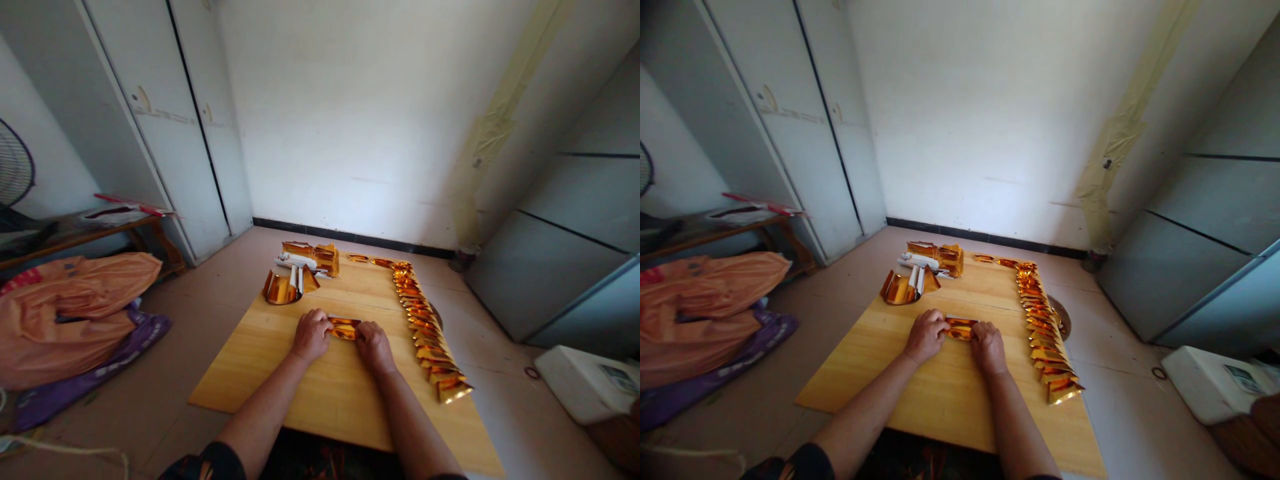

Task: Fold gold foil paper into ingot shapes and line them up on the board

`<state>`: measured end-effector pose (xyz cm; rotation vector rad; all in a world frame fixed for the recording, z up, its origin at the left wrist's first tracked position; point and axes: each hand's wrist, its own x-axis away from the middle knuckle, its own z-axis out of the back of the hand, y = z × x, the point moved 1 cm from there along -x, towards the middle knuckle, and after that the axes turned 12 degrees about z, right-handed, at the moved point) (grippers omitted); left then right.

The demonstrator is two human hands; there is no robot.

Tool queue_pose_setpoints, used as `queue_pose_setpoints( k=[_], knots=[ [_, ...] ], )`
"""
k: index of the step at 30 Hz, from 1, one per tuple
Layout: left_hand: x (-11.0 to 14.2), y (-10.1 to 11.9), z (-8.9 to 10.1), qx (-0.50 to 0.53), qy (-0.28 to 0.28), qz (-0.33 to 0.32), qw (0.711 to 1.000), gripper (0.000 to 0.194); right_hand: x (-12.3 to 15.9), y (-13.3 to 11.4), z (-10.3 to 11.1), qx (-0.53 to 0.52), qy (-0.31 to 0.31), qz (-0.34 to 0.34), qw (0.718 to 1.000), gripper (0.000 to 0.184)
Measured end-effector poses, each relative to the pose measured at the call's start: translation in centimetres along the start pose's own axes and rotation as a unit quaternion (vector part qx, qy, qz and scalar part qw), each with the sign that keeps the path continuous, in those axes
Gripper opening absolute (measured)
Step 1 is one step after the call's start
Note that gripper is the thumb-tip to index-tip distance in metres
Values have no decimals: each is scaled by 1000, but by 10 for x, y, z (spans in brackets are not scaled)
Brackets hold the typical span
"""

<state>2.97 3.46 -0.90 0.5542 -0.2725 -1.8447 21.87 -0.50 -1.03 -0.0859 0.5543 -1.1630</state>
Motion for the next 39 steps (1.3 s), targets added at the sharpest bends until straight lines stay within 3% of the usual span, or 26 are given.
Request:
queue_pose_setpoints(
  k=[6, 10, 19, 28, 32, 36, 39],
  knots=[
    [-1, -3, -2, 48, -13, -22, 999, 13, 6, 8, 2, -71, 6, 23, 997, 16],
    [-3, -3, -2, 51, -13, -10, 999, 19, 7, 11, 2, -102, 10, 12, 995, 16],
    [-7, -4, -8, 24, 4, 32, 999, 14, -4, 10, -3, -13, 10, -62, 998, 15],
    [-10, 2, -8, -50, -22, 62, 997, 11, -19, 1, 1, 73, -63, -140, 985, 15],
    [-10, 3, -6, -73, -31, 58, 995, 13, -18, 5, 3, 41, -79, -108, 990, 17],
    [-9, 0, -7, -70, -37, 38, 996, 14, -10, 11, 4, -49, -46, -49, 997, 15],
    [-10, -2, -9, -65, -31, 33, 997, 13, -8, 13, 2, -79, -32, -51, 995, 16]
  ],
)
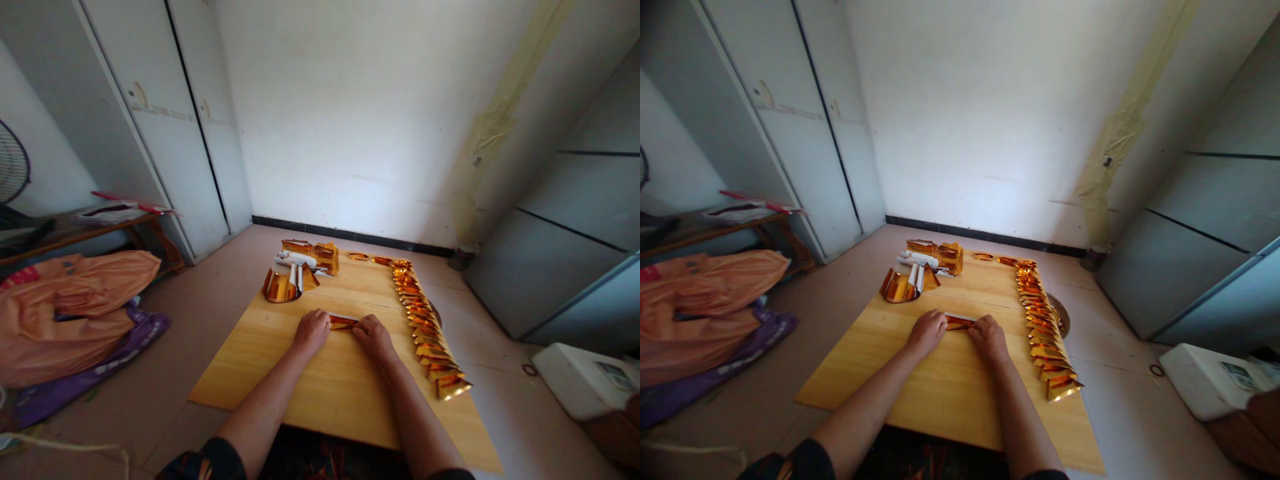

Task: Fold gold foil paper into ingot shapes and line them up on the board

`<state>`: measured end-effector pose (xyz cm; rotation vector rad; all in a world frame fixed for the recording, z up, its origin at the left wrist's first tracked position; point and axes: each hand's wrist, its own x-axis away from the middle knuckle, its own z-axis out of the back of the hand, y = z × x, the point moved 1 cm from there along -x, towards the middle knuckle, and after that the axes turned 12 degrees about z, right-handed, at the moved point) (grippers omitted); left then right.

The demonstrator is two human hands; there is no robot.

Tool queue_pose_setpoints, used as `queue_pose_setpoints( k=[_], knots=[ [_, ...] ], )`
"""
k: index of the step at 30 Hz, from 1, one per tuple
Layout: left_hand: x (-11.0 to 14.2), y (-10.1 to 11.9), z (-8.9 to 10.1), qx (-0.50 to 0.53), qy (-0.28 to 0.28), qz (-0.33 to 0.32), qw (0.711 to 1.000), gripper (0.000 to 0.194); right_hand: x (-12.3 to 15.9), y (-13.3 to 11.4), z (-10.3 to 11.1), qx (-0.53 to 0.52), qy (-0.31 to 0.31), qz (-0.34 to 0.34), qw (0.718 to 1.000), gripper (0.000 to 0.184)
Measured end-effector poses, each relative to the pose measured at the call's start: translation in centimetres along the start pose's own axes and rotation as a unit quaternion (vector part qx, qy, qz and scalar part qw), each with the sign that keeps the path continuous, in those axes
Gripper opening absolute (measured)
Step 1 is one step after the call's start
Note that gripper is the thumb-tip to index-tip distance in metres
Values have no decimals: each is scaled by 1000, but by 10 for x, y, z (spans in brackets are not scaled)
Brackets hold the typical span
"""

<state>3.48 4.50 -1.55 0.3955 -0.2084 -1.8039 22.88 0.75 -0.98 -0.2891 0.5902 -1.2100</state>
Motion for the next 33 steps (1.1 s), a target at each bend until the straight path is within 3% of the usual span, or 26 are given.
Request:
queue_pose_setpoints(
  k=[8, 15, 26, 33],
  knots=[
    [1, 1, 2, 11, 9, 7, 1000, 12, -7, -7, -6, 74, 14, -86, 993, 16],
    [0, 6, 3, -3, -6, 36, 999, 12, -12, -19, 0, 145, -33, -141, 979, 20],
    [-2, 11, 5, -32, -6, 66, 997, 13, -17, -25, 0, 189, -65, -175, 964, 24],
    [-4, 13, 4, -44, -4, 83, 996, 14, -18, -22, -5, 188, -48, -172, 966, 25]
  ],
)
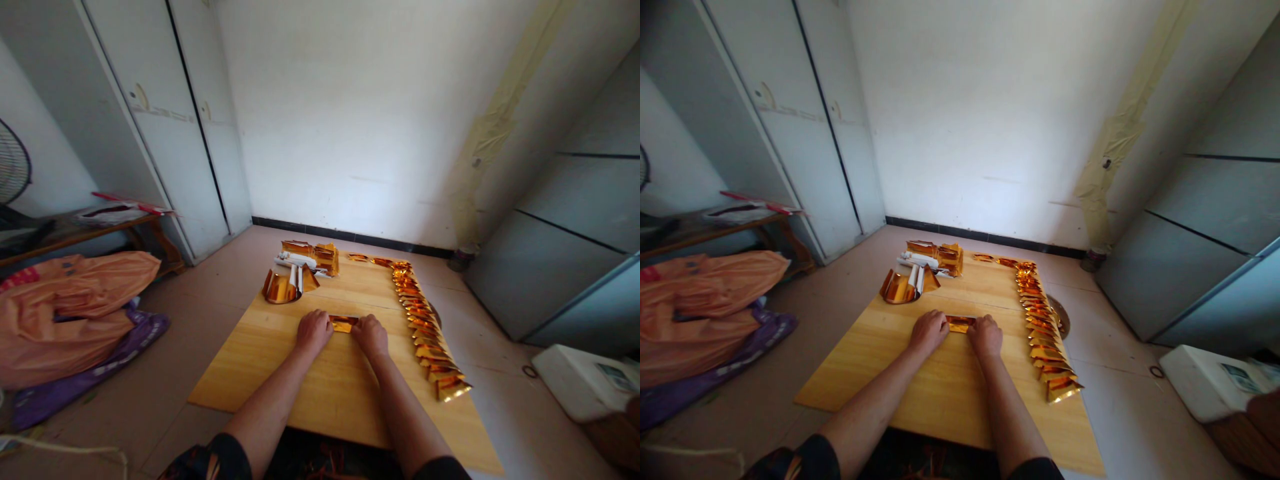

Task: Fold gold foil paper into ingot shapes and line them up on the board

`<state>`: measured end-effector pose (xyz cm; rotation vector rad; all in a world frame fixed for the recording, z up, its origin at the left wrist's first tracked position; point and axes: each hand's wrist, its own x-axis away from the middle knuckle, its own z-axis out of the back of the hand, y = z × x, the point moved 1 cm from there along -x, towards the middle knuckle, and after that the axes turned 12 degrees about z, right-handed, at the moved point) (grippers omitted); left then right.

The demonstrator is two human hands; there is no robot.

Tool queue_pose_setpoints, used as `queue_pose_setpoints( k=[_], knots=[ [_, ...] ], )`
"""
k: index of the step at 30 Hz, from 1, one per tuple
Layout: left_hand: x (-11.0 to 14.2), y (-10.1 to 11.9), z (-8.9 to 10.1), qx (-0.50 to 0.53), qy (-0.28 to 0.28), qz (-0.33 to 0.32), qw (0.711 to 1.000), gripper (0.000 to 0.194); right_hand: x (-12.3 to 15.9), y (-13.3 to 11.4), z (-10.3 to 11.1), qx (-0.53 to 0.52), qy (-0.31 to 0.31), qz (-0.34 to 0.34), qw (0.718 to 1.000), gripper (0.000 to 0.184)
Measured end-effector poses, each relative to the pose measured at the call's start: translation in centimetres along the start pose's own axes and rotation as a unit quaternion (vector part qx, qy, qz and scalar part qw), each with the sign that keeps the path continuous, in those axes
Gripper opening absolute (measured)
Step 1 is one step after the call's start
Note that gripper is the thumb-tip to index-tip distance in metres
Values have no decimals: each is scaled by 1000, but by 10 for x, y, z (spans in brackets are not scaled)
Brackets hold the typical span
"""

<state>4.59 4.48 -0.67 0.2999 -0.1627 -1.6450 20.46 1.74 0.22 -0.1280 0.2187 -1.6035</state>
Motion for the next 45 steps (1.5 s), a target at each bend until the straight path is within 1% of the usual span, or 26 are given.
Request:
queue_pose_setpoints(
  k=[7, 12, 20, 22, 24, 26, 29, 31, 34, 36, 38, 43, 45],
  knots=[
    [1, -1, 2, -3, -11, 16, 1000, 14, 2, -1, -2, 11, 22, 7, 1000, 20],
    [1, 1, 4, -3, -19, 19, 1000, 15, 2, -1, -1, 5, 14, 8, 1000, 20],
    [3, 0, 2, -2, -2, 8, 1000, 11, 2, -1, 0, 7, 13, 2, 1000, 20],
    [4, 0, 2, -1, 3, 5, 1000, 10, 3, 1, 0, -4, 14, -2, 1000, 17],
    [6, 1, 4, 0, 15, 1, 1000, 10, 4, 3, -1, -25, 29, -5, 999, 15],
    [8, 2, 6, -4, 24, -19, 1000, 10, 6, 5, -2, -44, 65, 8, 997, 13],
    [9, 4, 7, -2, 19, -96, 995, 16, 10, 4, -5, -54, 103, 70, 991, 10],
    [8, 4, 3, 7, 11, -145, 989, 20, 11, 1, -7, -46, 99, 115, 987, 14],
    [6, 1, -5, 26, 0, -170, 985, 21, 11, -3, -8, -22, 77, 137, 987, 17],
    [6, -2, -8, 31, 0, -172, 985, 22, 11, -5, -8, -8, 69, 128, 989, 17],
    [9, -5, -7, 25, 2, -172, 985, 23, 12, -7, -9, 1, 72, 113, 991, 16],
    [23, -7, 5, 13, -3, -160, 987, 25, 14, -11, -10, 8, 98, 71, 993, 12],
    [27, -6, 8, 17, -8, -150, 989, 26, 15, -13, -9, 3, 102, 58, 993, 14]
  ],
)
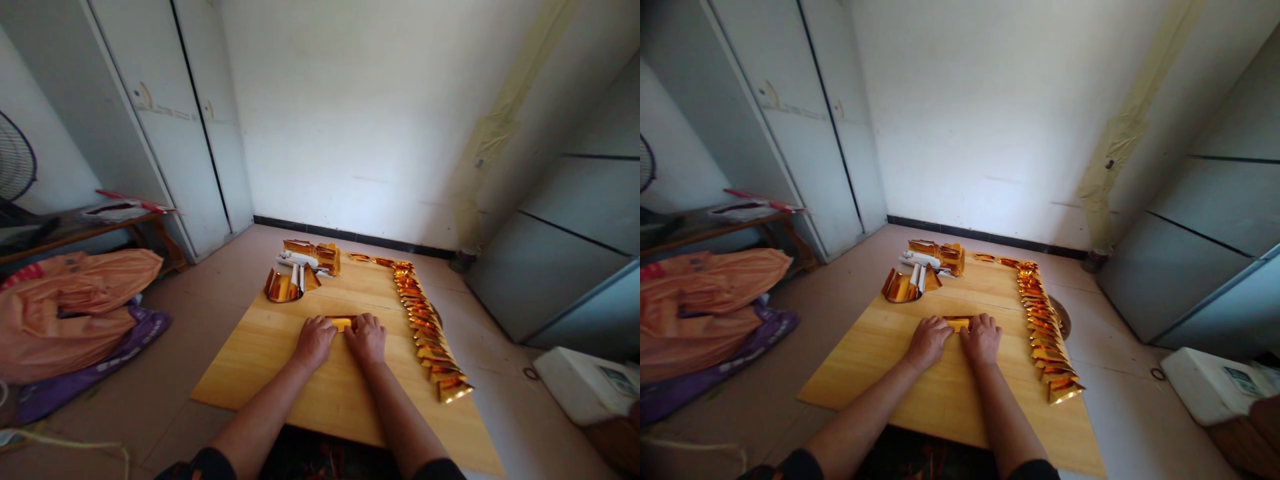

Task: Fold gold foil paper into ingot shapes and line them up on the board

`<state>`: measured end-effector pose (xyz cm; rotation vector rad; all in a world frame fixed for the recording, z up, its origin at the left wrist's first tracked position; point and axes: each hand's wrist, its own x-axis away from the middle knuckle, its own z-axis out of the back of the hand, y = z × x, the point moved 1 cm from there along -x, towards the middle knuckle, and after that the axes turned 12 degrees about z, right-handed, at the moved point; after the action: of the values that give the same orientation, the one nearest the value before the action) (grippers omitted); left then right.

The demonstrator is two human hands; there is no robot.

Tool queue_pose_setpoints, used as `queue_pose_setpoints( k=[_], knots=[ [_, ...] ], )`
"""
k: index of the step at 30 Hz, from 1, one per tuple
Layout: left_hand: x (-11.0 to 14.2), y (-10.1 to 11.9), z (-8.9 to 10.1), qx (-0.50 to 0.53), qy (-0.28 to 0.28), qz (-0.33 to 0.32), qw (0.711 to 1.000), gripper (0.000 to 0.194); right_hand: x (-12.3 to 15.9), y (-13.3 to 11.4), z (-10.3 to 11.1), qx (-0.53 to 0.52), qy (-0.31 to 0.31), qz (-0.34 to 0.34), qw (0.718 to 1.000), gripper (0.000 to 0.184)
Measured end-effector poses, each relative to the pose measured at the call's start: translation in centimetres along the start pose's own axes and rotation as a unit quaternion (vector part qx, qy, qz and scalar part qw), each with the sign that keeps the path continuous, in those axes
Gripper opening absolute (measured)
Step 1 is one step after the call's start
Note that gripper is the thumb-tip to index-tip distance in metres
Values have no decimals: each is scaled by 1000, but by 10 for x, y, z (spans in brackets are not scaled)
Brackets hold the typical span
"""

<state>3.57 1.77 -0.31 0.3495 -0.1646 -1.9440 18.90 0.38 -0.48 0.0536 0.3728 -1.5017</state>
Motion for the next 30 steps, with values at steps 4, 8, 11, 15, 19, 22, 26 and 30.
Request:
queue_pose_setpoints(
  k=[4, 8, 11, 15, 19, 22, 26, 30],
  knots=[
    [3, 3, 0, -1, 2, 9, 1000, 26, -2, -4, 2, -11, 3, -24, 1000, 24],
    [4, 4, -3, -16, 14, 9, 1000, 26, -3, -4, 4, -32, 0, -36, 999, 23],
    [5, 5, -3, -21, 12, 12, 1000, 26, -4, 0, 5, -50, -8, -45, 998, 17],
    [7, 6, -1, -26, 7, 21, 999, 24, -5, 10, 5, -77, -22, -59, 995, 7],
    [8, 7, -1, -25, 9, 27, 999, 23, -7, 23, 4, -94, -31, -45, 994, 13],
    [9, 7, 0, -25, 11, 30, 999, 23, -7, 29, 4, -103, -31, -29, 994, 20],
    [10, 10, 3, -28, 13, 30, 999, 21, -8, 34, 4, -118, -38, -10, 992, 25],
    [12, 13, 7, -26, 20, 23, 999, 18, -10, 30, 7, -103, -51, -30, 993, 25]
  ],
)
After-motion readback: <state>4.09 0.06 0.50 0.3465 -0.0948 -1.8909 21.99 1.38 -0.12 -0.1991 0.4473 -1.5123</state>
